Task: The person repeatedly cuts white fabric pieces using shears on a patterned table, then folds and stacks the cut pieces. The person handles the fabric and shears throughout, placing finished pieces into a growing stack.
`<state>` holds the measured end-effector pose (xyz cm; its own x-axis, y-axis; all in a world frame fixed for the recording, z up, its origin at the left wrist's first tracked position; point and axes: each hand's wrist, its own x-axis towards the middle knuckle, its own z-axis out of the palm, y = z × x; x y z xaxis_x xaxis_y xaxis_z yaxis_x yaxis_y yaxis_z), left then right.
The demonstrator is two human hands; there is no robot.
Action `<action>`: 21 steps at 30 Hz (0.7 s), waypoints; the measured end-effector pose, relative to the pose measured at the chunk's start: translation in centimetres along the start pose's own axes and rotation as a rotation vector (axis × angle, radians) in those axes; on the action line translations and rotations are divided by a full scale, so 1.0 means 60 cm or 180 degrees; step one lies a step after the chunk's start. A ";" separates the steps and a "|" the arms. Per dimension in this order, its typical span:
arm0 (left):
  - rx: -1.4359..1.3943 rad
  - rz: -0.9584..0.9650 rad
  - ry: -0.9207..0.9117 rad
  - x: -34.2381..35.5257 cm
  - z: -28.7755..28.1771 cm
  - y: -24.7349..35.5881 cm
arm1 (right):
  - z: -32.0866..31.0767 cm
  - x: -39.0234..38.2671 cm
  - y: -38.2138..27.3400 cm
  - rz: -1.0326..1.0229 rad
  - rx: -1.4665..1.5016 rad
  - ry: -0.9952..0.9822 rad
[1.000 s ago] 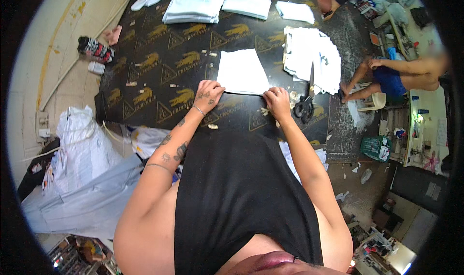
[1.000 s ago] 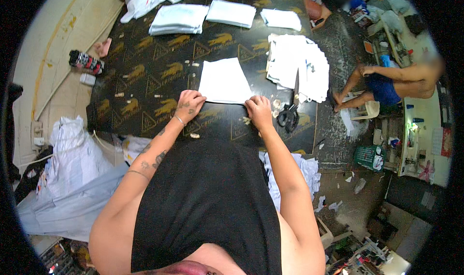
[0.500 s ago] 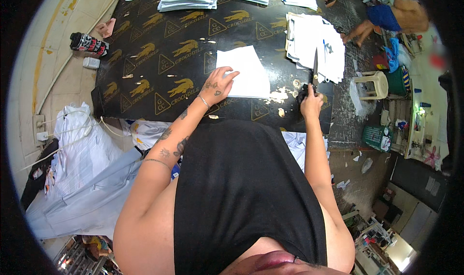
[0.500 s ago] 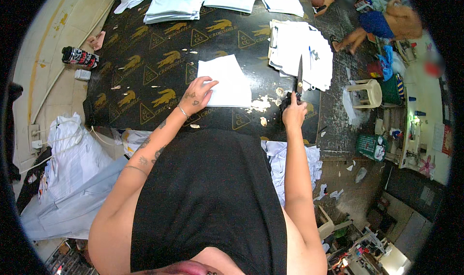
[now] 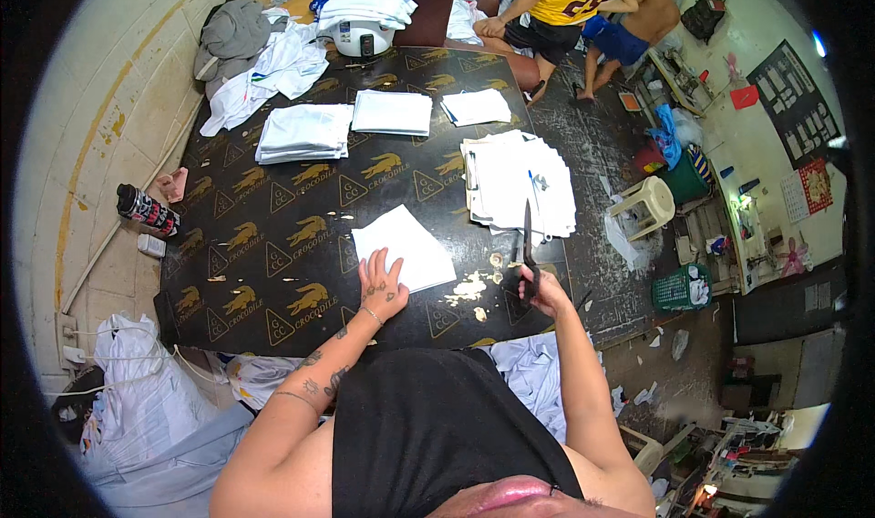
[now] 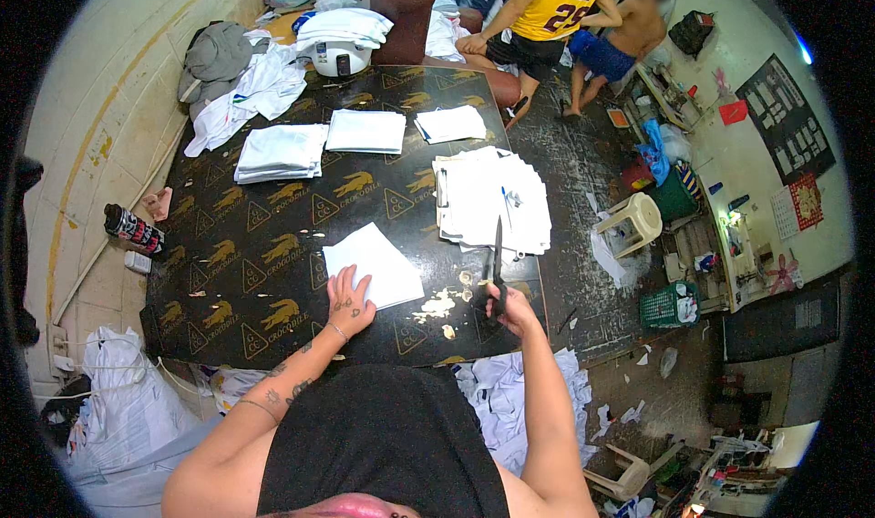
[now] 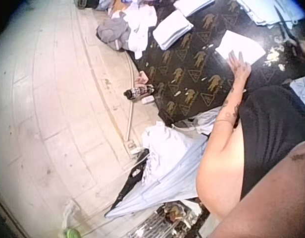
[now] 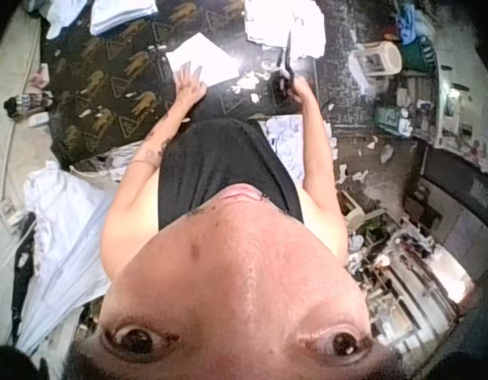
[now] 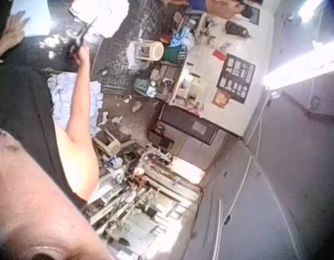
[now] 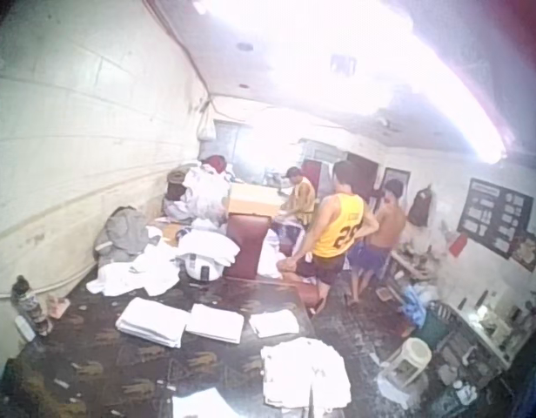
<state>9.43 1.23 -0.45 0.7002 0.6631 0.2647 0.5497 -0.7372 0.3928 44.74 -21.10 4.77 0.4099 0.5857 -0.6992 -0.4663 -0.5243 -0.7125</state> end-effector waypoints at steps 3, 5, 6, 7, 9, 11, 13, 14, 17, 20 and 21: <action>-0.0512 0.0448 -0.0024 0.015 0.011 0.025 | 0.002 -0.049 0.030 0.0068 0.0110 -0.0424; -0.1032 0.0729 -0.0155 0.015 0.020 0.042 | -0.001 -0.094 0.067 0.0274 0.0186 -0.0861; -0.0871 0.0731 -0.0139 0.012 0.025 0.047 | -0.001 -0.113 0.090 0.0214 0.0073 -0.1002; -0.0714 0.0757 -0.0273 0.007 0.029 0.051 | -0.001 -0.137 0.118 0.0256 0.0012 -0.1120; -0.0667 0.0729 -0.0183 0.000 0.037 0.053 | -0.012 -0.179 0.153 0.0361 -0.0111 -0.1382; -0.0787 0.0857 0.0079 0.000 0.047 0.052 | -0.021 -0.228 0.172 0.0659 -0.0334 -0.1461; -0.0869 0.0894 -0.0036 0.004 0.058 0.052 | -0.012 -0.255 0.191 0.0683 -0.0423 -0.1482; -0.0843 0.0926 -0.0010 0.007 0.063 0.053 | -0.005 -0.260 0.195 0.0664 -0.0445 -0.1468; -0.0765 0.1012 0.0224 0.018 0.077 0.055 | 0.034 -0.253 0.210 0.0663 -0.0492 -0.1195; -0.0818 0.1016 0.0338 0.020 0.083 0.055 | 0.086 -0.219 0.220 0.0138 -0.0908 -0.0967; -0.0847 0.1037 0.0378 0.018 0.083 0.055 | 0.104 -0.209 0.221 -0.0061 -0.0886 -0.0956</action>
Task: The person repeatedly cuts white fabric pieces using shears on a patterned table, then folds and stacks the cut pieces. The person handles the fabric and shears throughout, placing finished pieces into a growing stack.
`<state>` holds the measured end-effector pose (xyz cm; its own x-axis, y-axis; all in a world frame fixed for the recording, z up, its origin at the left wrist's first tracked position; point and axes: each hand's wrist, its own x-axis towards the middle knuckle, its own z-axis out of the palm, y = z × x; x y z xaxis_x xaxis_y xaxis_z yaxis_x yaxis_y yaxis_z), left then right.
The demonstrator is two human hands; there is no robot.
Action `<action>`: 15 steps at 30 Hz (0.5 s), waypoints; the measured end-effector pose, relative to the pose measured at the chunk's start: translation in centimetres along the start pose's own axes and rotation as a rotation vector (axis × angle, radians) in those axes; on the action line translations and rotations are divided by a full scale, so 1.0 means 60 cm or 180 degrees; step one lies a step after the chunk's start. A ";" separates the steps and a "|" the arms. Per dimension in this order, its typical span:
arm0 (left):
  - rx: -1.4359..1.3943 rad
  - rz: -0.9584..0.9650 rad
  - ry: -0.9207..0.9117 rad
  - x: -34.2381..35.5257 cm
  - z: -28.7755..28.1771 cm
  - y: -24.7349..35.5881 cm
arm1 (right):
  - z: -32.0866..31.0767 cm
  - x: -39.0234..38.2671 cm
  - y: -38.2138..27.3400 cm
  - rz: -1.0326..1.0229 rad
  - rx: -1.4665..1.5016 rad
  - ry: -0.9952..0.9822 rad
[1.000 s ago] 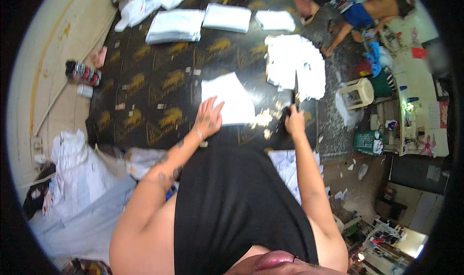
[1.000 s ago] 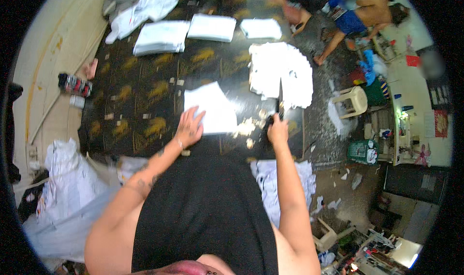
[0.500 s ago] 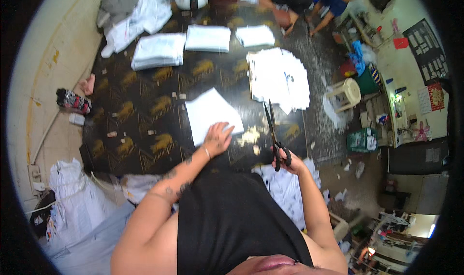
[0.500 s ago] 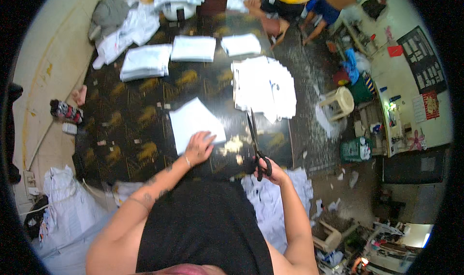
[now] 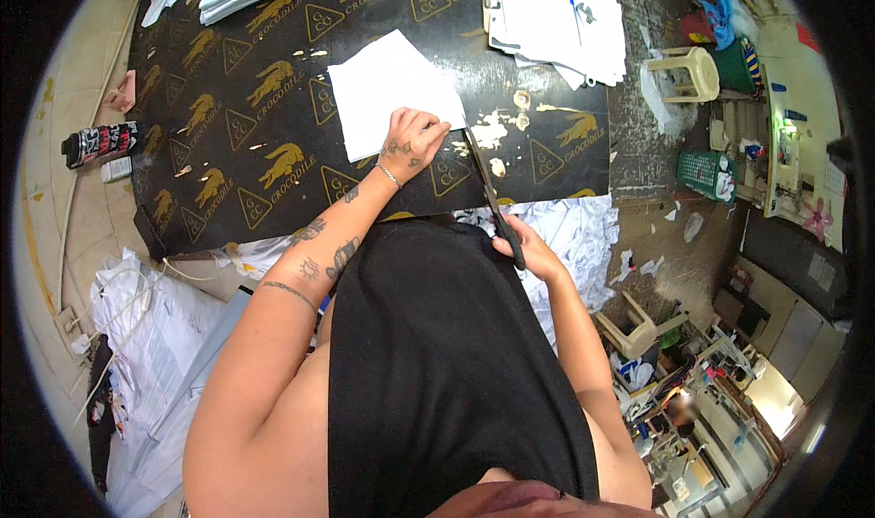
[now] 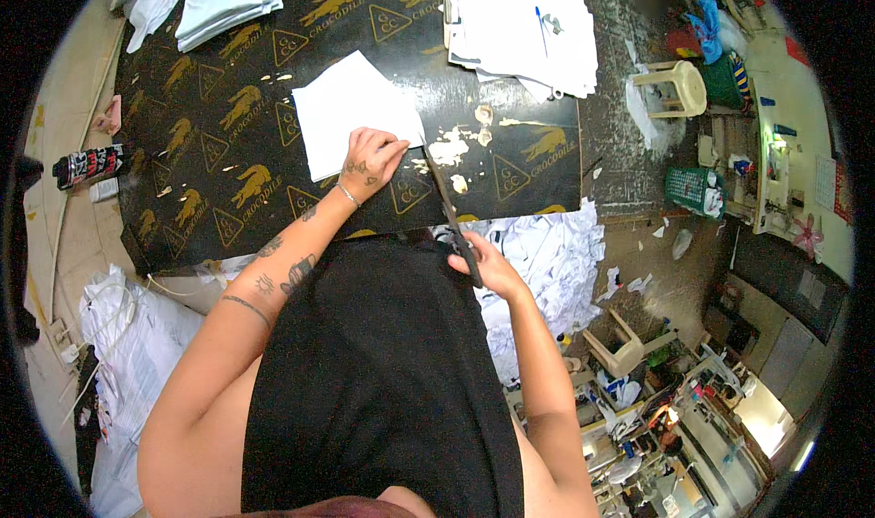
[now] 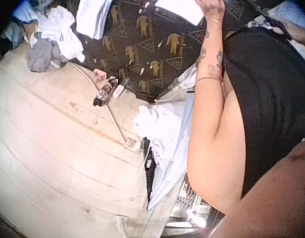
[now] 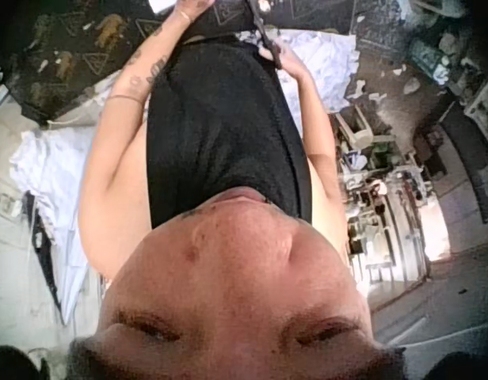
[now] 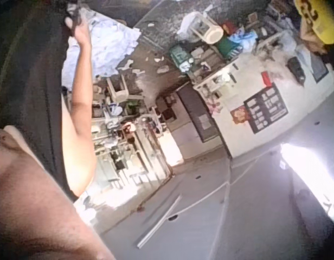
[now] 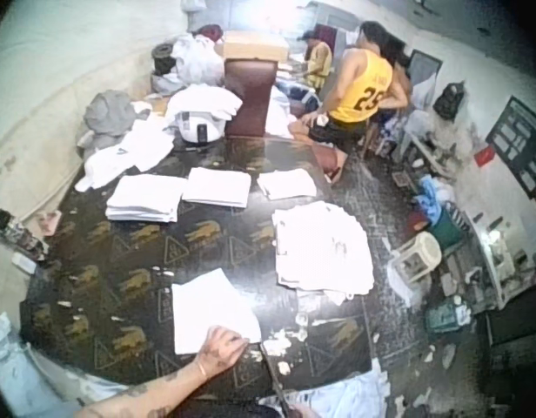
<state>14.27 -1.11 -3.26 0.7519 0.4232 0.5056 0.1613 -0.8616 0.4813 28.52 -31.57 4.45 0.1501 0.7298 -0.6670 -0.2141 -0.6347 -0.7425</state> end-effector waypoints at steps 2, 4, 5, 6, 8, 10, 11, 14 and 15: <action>0.0054 0.0016 0.0018 -0.004 -0.001 0.000 | 0.033 0.023 -0.007 -0.0005 0.0131 0.0147; 0.0115 -0.0001 0.0012 -0.006 -0.001 0.000 | 0.062 0.044 -0.021 0.0039 0.0225 0.0324; 0.0166 0.0016 0.0025 -0.007 -0.002 0.000 | 0.075 0.052 -0.029 0.0137 0.0248 0.0433; 0.0152 0.0041 0.0093 -0.007 -0.002 0.001 | 0.087 0.059 -0.038 0.0340 0.0271 0.0555; 0.0144 0.0023 0.0109 -0.006 -0.003 0.001 | 0.102 0.067 -0.056 0.0306 0.0194 0.0608; 0.0142 0.0045 0.0102 -0.005 -0.005 0.002 | 0.112 0.071 -0.070 0.0408 -0.0058 0.0650; 0.0140 0.0044 0.0098 -0.005 -0.005 0.002 | 0.116 0.071 -0.074 0.0382 -0.0084 0.0684; 0.0123 0.0009 0.0079 -0.005 -0.006 0.002 | 0.121 0.069 -0.078 0.0299 -0.0097 0.0760; 0.0121 -0.0012 0.0060 -0.006 -0.006 0.001 | 0.119 0.069 -0.077 0.0342 -0.0110 0.0783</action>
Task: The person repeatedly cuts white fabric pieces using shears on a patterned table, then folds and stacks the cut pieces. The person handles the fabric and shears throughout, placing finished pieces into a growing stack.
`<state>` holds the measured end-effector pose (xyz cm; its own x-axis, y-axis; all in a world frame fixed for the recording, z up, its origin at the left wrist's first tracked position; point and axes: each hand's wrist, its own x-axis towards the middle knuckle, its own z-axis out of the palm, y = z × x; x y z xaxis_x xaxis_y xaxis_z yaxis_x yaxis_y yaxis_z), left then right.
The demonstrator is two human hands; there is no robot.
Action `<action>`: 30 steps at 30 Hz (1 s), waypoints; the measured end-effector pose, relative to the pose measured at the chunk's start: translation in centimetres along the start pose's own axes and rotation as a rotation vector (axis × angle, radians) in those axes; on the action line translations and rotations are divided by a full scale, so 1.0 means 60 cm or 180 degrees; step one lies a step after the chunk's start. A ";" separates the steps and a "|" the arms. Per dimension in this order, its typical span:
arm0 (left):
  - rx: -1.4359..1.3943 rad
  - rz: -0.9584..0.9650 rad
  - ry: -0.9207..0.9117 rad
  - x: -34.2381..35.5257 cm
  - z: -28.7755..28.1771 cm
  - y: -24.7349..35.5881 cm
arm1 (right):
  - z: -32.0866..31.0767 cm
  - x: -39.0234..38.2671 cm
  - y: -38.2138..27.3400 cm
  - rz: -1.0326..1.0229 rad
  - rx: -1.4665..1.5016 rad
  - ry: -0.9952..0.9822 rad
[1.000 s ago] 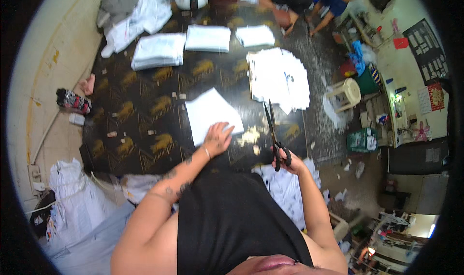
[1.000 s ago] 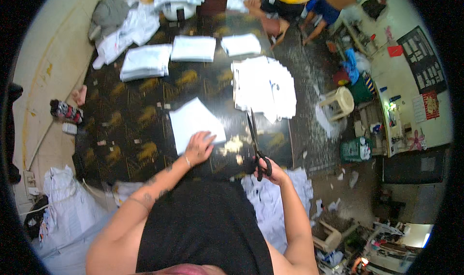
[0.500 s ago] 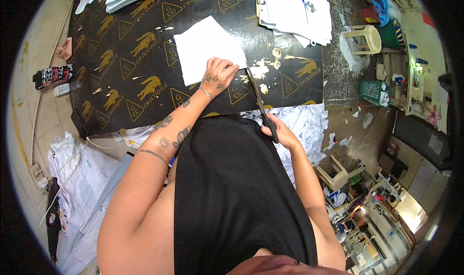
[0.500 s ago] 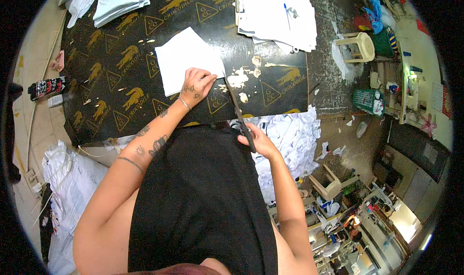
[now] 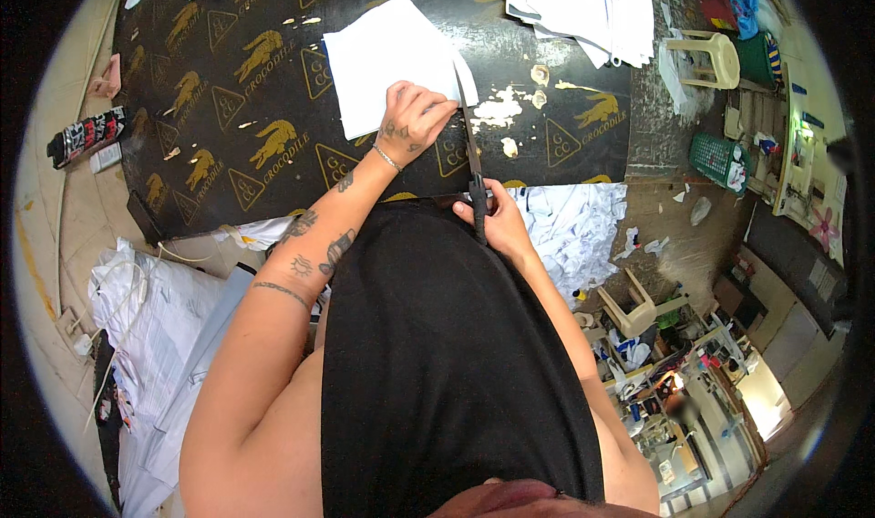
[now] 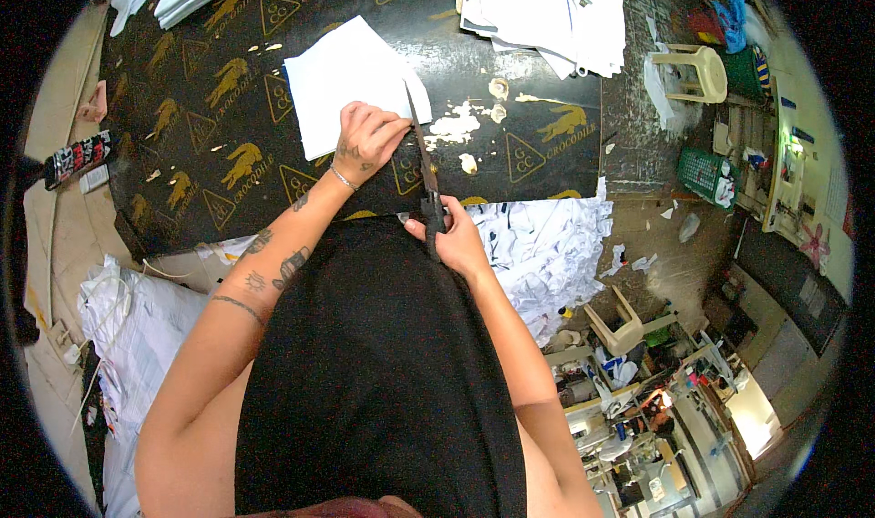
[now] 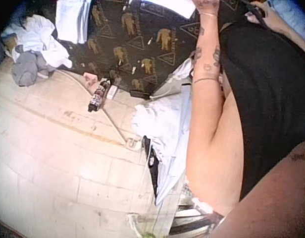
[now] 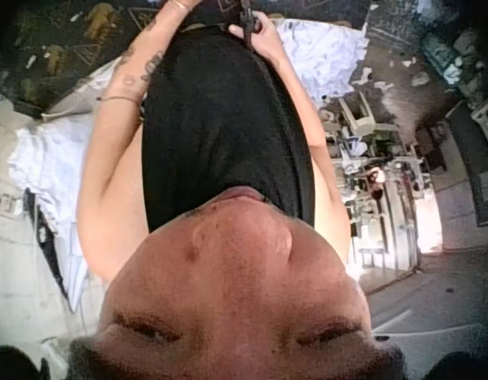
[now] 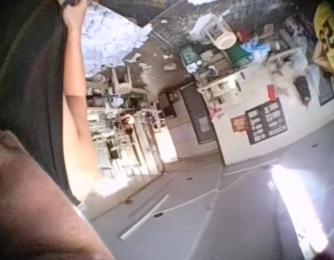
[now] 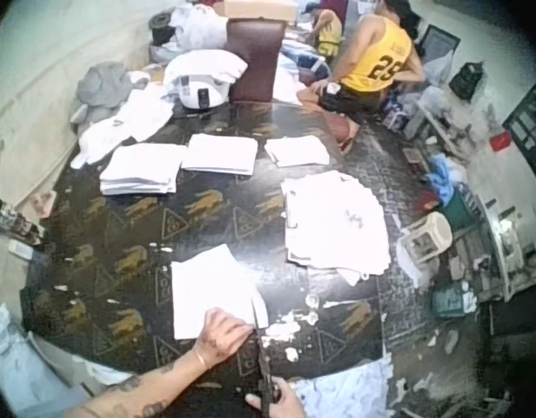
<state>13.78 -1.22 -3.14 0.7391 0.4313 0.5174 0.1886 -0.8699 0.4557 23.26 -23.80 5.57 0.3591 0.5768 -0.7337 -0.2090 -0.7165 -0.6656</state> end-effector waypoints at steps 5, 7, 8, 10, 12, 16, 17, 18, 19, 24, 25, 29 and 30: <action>-0.0047 0.0025 -0.0003 -0.002 0.001 -0.002 | -0.014 0.005 0.004 0.0375 -0.0136 -0.0028; -0.0031 0.0036 -0.0028 -0.002 0.001 -0.003 | -0.020 0.004 0.001 0.0333 -0.0196 -0.0037; -0.0024 0.0040 -0.0048 -0.001 0.001 -0.003 | -0.025 0.003 -0.001 0.0372 -0.0240 -0.0055; -0.0001 0.0048 -0.0080 -0.001 0.001 -0.004 | -0.036 0.001 -0.006 0.0437 -0.0221 -0.0078; 0.0033 0.0044 -0.0106 0.000 0.000 -0.004 | -0.048 0.002 -0.010 0.0490 -0.0274 -0.0100; 0.0035 -0.0012 -0.0096 0.000 0.000 -0.003 | -0.073 0.022 -0.016 0.0378 -0.0375 -0.0139; 0.0044 -0.0007 -0.0089 0.000 0.000 -0.003 | -0.077 0.027 -0.017 0.0413 -0.0396 -0.0135; 0.0048 -0.0001 -0.0083 -0.001 0.001 -0.002 | -0.085 0.034 -0.020 0.0241 -0.0447 -0.0145; 0.0030 -0.0028 -0.0094 -0.001 0.001 -0.002 | -0.088 0.039 -0.022 0.0385 -0.0614 -0.0132; 0.0043 -0.0083 -0.0088 -0.002 0.004 -0.003 | -0.111 0.055 -0.039 0.0545 -0.0623 -0.0356; 0.0039 -0.0095 -0.0094 -0.002 0.004 -0.004 | -0.116 0.059 -0.044 0.0679 -0.0649 -0.0382; -0.0003 -0.0165 -0.0154 -0.004 0.003 -0.003 | -0.137 0.087 -0.066 0.0159 -0.0848 -0.0498; -0.0016 -0.0180 -0.0161 -0.005 0.003 -0.004 | -0.144 0.093 -0.072 0.0197 -0.0886 -0.0586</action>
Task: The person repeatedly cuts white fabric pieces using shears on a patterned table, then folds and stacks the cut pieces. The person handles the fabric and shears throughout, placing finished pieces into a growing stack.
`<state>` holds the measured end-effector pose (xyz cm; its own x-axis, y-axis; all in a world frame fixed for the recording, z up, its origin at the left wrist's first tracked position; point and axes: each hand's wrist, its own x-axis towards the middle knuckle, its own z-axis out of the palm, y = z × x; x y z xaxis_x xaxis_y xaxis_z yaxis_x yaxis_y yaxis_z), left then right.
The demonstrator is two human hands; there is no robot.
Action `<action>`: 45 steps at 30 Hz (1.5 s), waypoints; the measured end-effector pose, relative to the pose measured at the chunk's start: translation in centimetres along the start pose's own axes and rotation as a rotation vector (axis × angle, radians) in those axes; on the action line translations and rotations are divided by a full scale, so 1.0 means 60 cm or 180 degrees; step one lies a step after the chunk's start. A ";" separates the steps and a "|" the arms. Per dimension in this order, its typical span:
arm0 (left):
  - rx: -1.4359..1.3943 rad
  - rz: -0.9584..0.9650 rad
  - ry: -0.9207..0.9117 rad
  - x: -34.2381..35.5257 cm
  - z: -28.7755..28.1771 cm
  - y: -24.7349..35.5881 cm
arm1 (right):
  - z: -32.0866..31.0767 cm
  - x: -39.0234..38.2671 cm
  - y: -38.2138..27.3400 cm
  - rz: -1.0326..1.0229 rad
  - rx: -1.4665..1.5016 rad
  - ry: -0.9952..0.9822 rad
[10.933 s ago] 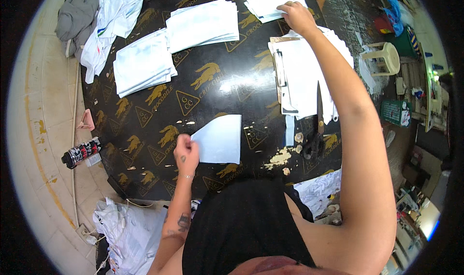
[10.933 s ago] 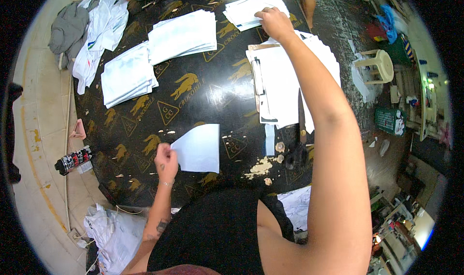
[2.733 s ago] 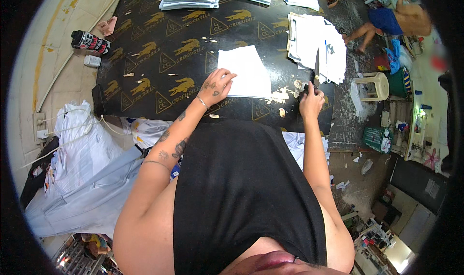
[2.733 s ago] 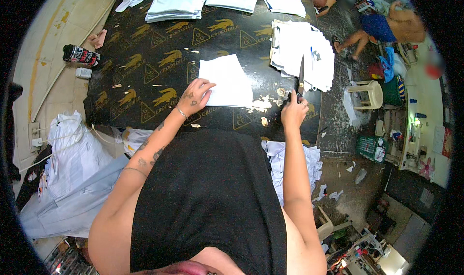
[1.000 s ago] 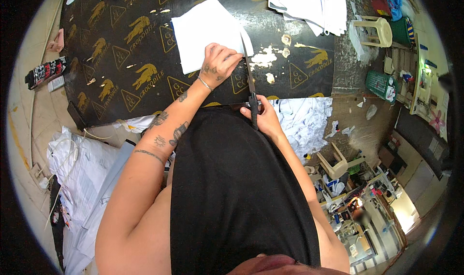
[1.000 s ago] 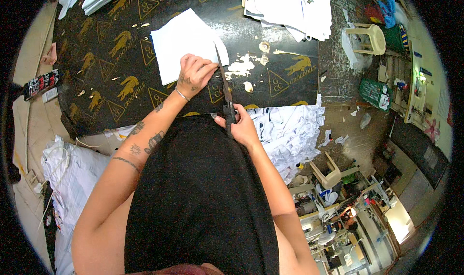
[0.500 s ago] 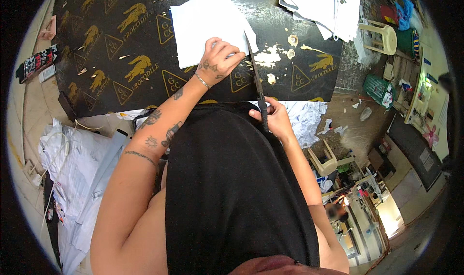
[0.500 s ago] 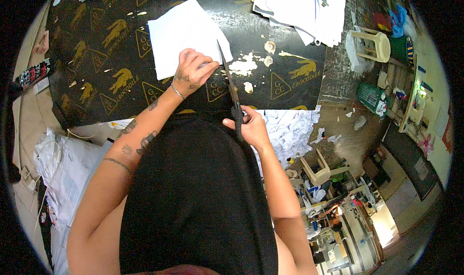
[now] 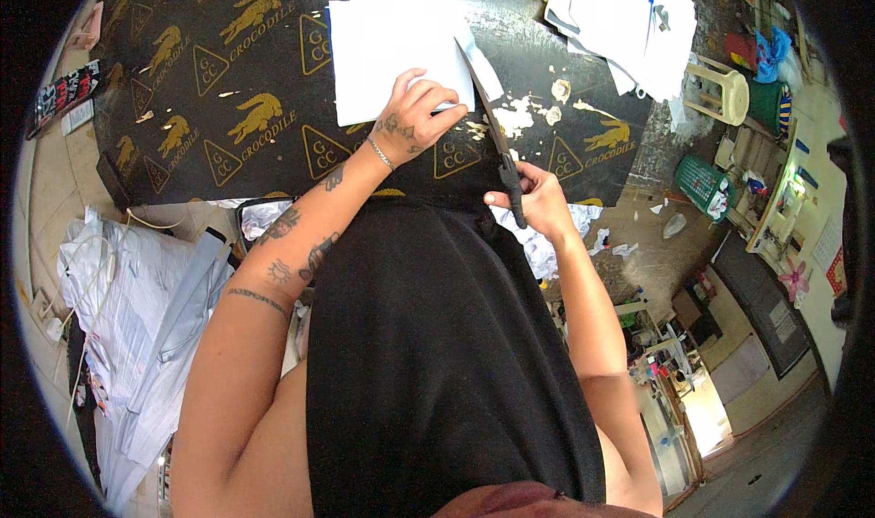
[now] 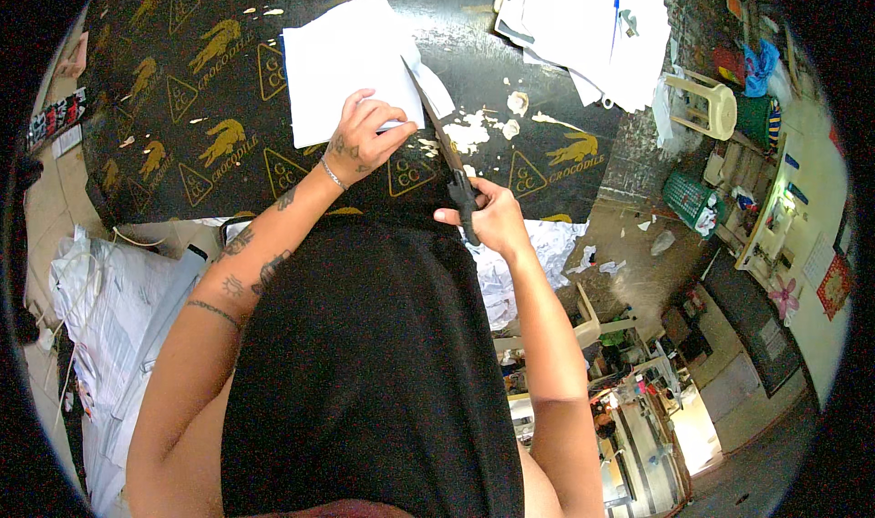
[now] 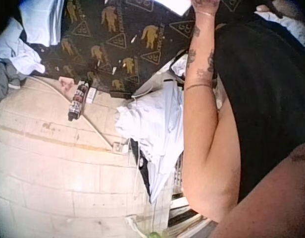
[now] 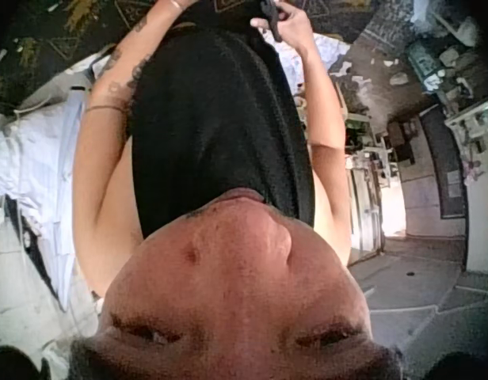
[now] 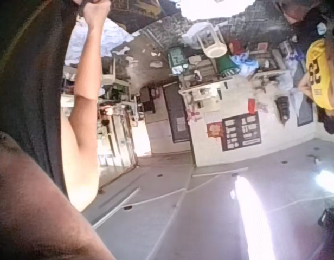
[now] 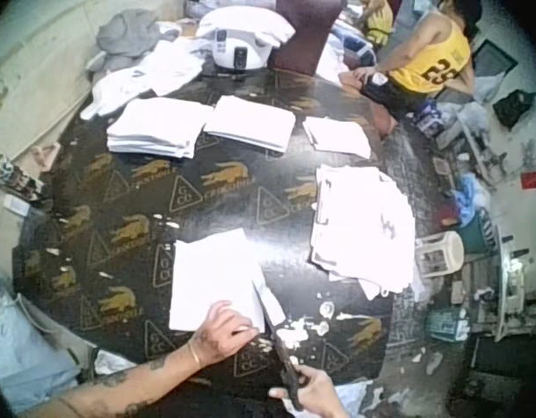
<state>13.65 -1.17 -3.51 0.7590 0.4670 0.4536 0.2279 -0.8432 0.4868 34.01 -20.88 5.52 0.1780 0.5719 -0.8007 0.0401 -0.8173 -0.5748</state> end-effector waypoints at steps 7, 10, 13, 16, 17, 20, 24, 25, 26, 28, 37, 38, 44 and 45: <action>-0.0032 -0.0022 -0.0014 -0.002 0.002 0.000 | -0.016 0.030 -0.029 -0.0219 -0.0001 0.0092; 0.0024 -0.0018 -0.0033 -0.003 0.003 0.000 | -0.033 0.039 -0.054 0.0255 -0.0302 -0.0133; -0.0028 -0.0069 -0.0044 -0.002 0.002 0.001 | -0.033 0.041 -0.076 0.0256 -0.0285 -0.0090; -0.0006 -0.0168 -0.0038 0.000 0.001 0.005 | -0.026 0.051 -0.096 0.0242 -0.0637 -0.0029; 0.0014 -0.0165 -0.0004 0.002 0.000 0.006 | -0.025 0.055 -0.101 0.0003 -0.0652 -0.0042; -0.0169 -0.0240 0.0007 0.006 -0.002 0.008 | -0.014 0.064 -0.112 0.0228 -0.0455 -0.0069; -0.0221 -0.0260 -0.0109 0.005 -0.005 0.008 | 0.003 0.070 -0.123 0.0162 -0.0349 0.0015; -0.0265 -0.0255 -0.0117 0.004 -0.007 0.007 | 0.007 0.072 -0.127 0.0017 -0.0324 -0.0018; -0.0300 -0.0272 -0.0186 0.003 -0.008 0.008 | 0.011 0.075 -0.130 0.0079 -0.0612 0.0030; -0.0340 -0.0322 -0.0274 0.003 -0.010 0.007 | 0.018 0.080 -0.139 0.0172 -0.0470 0.0028; -0.0457 -0.0307 -0.0027 -0.003 -0.004 0.000 | 0.046 0.100 -0.154 0.0236 -0.0389 0.0187; -0.0465 -0.0308 -0.0041 -0.005 -0.002 -0.001 | 0.050 0.106 -0.153 0.0214 -0.0189 0.0180; -0.0534 -0.0340 0.0039 0.000 -0.001 -0.002 | 0.041 0.119 -0.175 0.0065 -0.0460 0.0164; -0.0579 -0.0292 0.0181 0.002 -0.006 -0.001 | 0.040 0.115 -0.182 0.0234 -0.0490 0.0208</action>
<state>13.51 -1.00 -3.22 0.7033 0.5583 0.4402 0.1768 -0.7370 0.6523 32.46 -7.82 5.87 0.2493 0.5086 -0.8241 0.1737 -0.8607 -0.4786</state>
